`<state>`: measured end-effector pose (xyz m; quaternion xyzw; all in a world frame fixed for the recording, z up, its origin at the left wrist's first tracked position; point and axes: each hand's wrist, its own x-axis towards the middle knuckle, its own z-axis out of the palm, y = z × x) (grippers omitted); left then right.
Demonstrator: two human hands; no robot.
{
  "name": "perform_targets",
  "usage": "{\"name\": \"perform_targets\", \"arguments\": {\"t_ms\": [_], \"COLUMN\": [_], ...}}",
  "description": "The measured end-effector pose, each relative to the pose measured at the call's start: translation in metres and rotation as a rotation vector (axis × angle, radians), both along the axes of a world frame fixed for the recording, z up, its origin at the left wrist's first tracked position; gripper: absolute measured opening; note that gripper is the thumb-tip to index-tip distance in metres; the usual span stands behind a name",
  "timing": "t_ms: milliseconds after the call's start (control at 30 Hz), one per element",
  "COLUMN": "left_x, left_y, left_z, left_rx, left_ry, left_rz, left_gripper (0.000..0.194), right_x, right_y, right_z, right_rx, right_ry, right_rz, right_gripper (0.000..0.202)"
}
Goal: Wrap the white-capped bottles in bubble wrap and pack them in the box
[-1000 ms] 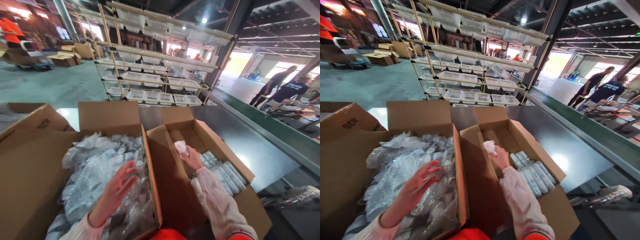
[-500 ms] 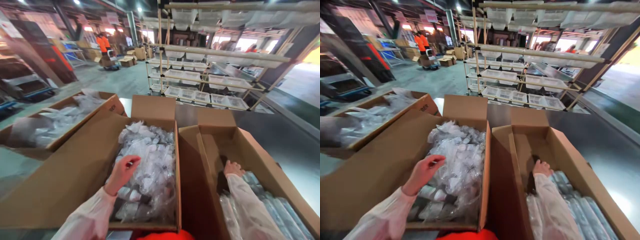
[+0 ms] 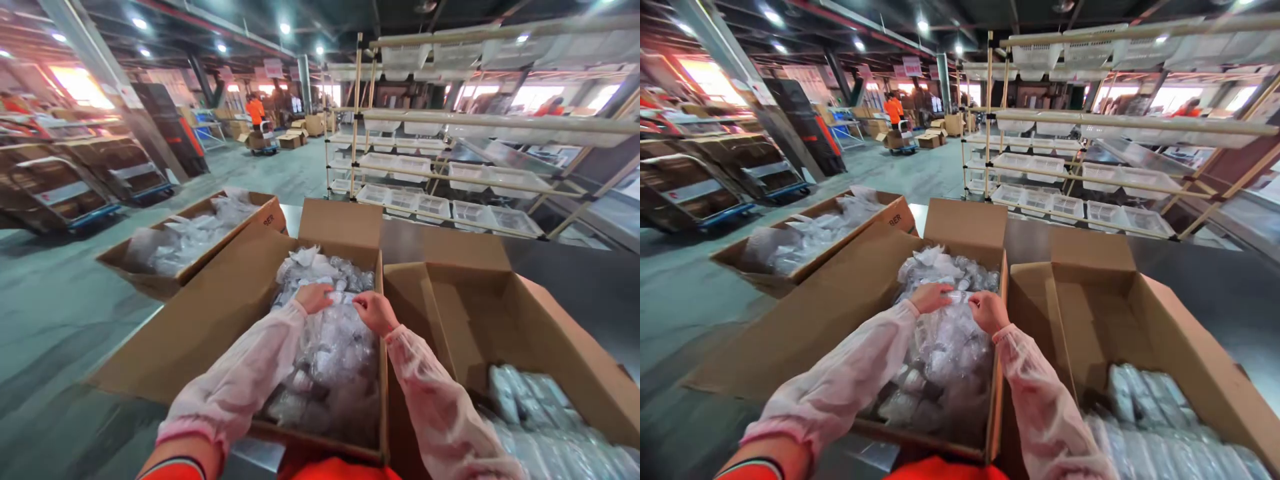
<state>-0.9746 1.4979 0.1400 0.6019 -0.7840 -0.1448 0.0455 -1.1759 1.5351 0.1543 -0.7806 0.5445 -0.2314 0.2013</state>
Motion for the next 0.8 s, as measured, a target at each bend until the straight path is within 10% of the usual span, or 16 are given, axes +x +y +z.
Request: {"name": "perform_targets", "arguments": {"t_ms": [333, 533, 700, 800], "left_x": [0.008, 0.017, 0.006, 0.014], "left_y": [0.020, 0.040, 0.069, 0.081], "left_z": [-0.007, 0.010, 0.033, 0.049], "left_rx": [-0.199, -0.026, 0.143, -0.023], "left_ry": [0.734, 1.601, 1.859, 1.931], "left_rz": [0.077, 0.266, 0.143, 0.217], "left_gripper": [0.028, 0.048, 0.049, 0.049], "right_x": [0.007, 0.006, 0.059, 0.092], "right_y": [-0.030, -0.013, 0.016, 0.014], "right_z": [-0.032, -0.011, 0.024, 0.039], "right_rx": [-0.042, -0.103, -0.091, 0.073], "right_ry": [-0.201, -0.540, -0.609, -0.601], "right_rz": [-0.067, 0.079, 0.218, 0.419], "right_gripper": [0.062, 0.045, 0.046, 0.050]}}
